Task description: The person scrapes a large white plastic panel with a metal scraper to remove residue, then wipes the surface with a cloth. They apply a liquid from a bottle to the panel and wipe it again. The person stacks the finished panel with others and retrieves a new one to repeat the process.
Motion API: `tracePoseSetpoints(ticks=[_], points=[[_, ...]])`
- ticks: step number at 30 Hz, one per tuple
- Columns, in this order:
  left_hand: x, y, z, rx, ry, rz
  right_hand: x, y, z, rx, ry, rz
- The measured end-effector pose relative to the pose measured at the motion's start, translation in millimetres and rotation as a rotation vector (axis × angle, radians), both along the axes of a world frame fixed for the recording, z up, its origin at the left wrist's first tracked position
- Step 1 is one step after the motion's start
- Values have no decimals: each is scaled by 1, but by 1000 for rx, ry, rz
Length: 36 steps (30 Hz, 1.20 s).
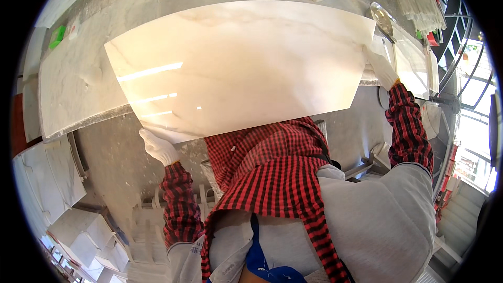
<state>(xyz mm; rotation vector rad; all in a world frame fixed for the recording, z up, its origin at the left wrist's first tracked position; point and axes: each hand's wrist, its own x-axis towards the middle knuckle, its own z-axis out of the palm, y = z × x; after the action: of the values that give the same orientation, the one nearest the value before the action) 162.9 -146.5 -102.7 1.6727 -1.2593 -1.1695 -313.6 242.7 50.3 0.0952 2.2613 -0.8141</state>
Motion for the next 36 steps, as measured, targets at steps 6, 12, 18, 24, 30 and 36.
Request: tracePoseSetpoints(ticks=[6,12,18,24,30,36], points=[[-2,-1,5,-15,-10,65,-3,1,-1,-65,3,83],[5,-5,2,-49,-99,-23,-13,13,-18,-112,5,51],[5,-3,19,-235,-574,-218,-1,23,-37,-360,-33,-203],[-30,-21,53,-173,-436,-294,22,32,-61,-330,270,-79],[-58,-43,74,373,-484,-95,54,32,-74,-571,149,-432],[-35,6,66,196,-324,66,67,6,-44,-551,149,-520]])
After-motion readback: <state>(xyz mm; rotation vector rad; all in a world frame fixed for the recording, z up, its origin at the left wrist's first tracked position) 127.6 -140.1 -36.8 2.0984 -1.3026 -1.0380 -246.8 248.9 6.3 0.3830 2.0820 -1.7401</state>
